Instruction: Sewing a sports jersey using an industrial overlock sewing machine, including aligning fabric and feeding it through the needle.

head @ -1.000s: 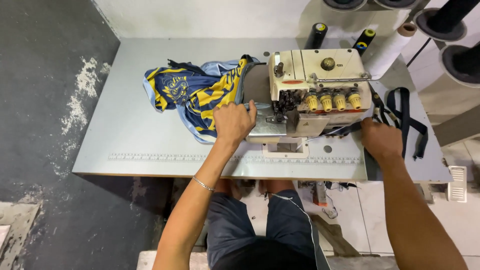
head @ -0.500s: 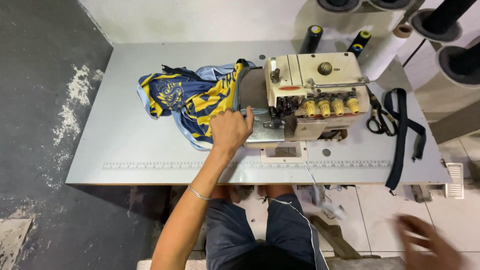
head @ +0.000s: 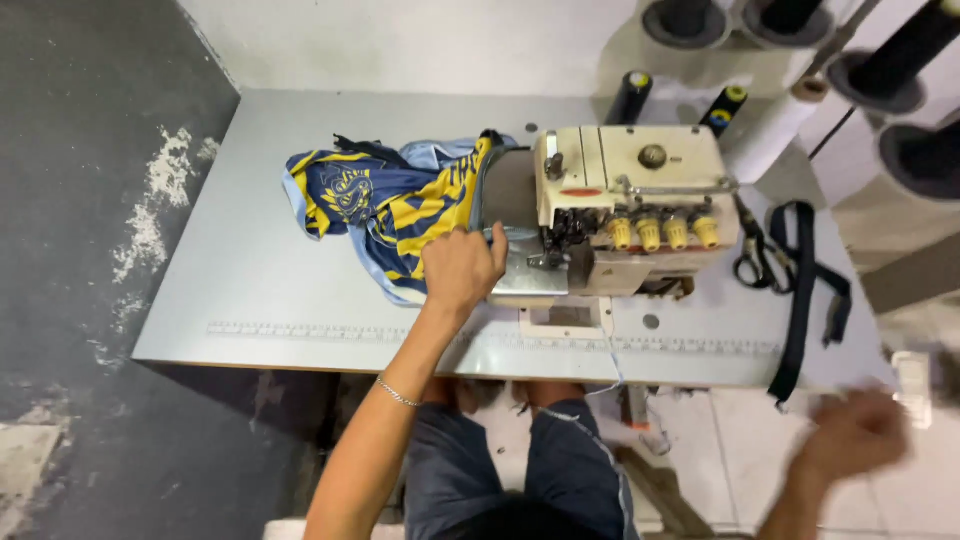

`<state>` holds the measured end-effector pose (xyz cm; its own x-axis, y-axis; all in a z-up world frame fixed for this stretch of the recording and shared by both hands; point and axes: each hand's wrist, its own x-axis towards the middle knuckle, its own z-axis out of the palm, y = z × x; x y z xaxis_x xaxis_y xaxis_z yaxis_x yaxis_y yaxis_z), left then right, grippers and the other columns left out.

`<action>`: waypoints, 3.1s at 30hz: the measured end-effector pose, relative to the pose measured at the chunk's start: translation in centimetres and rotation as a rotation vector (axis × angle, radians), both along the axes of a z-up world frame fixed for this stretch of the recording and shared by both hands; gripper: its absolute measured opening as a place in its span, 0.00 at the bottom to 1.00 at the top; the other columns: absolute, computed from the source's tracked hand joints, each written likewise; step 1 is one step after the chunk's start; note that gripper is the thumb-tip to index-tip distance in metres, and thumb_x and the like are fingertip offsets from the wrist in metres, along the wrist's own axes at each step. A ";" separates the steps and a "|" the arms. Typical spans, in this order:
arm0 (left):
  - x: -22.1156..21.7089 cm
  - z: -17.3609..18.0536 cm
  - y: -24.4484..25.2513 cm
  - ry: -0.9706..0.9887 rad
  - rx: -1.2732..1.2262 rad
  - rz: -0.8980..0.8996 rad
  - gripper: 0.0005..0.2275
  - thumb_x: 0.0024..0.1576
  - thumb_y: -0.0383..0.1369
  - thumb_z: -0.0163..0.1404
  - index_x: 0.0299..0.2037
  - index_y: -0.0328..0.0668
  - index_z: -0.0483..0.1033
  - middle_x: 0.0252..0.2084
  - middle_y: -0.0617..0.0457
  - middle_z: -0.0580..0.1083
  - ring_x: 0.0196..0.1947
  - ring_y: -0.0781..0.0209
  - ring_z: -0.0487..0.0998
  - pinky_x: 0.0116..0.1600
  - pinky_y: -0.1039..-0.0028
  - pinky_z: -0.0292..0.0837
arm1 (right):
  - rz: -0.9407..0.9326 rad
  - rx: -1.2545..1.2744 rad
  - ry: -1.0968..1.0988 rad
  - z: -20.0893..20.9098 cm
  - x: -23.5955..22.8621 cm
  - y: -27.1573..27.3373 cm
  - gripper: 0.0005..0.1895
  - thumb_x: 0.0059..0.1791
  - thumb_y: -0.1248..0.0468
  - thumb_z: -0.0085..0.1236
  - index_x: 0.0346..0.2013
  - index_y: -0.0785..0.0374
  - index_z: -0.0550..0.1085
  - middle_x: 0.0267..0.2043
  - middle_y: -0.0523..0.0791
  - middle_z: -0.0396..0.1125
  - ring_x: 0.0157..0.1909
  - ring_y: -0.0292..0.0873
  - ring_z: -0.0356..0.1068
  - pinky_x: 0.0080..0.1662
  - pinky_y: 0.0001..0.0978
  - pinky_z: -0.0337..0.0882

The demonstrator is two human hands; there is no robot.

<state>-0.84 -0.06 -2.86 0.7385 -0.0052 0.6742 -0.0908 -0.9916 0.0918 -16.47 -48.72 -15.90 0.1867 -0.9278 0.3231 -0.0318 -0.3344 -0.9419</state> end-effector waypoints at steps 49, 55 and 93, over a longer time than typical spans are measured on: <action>-10.5 4.4 -3.8 0.734 0.189 -0.055 0.16 0.60 0.47 0.46 0.25 0.57 0.83 0.25 0.55 0.78 0.29 0.50 0.81 0.29 0.63 0.70 | 1.130 -0.448 0.681 15.1 1.4 24.0 0.21 0.51 0.47 0.51 0.45 0.56 0.82 0.37 0.41 0.80 0.27 0.39 0.77 0.33 0.30 0.73; -13.2 4.4 -6.8 0.847 0.074 -0.466 0.18 0.57 0.46 0.53 0.46 0.39 0.80 0.36 0.38 0.77 0.37 0.38 0.79 0.35 0.53 0.75 | 1.184 0.036 0.492 13.2 6.4 28.0 0.17 0.51 0.50 0.57 0.30 0.60 0.83 0.23 0.45 0.72 0.29 0.38 0.67 0.36 0.32 0.66; -3.6 19.6 28.4 -0.660 -0.115 0.485 0.10 0.69 0.35 0.54 0.40 0.43 0.88 0.32 0.52 0.87 0.30 0.61 0.90 0.25 0.69 0.76 | 1.603 0.942 0.173 20.5 -3.0 24.3 0.19 0.48 0.70 0.57 0.12 0.76 0.74 0.19 0.67 0.77 0.17 0.59 0.75 0.23 0.45 0.74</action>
<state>-4.48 28.36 16.77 0.0930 0.3074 0.9470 0.2746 -0.9222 0.2724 -19.49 -24.43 4.56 0.9219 0.3028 -0.2415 -0.3572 0.4235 -0.8325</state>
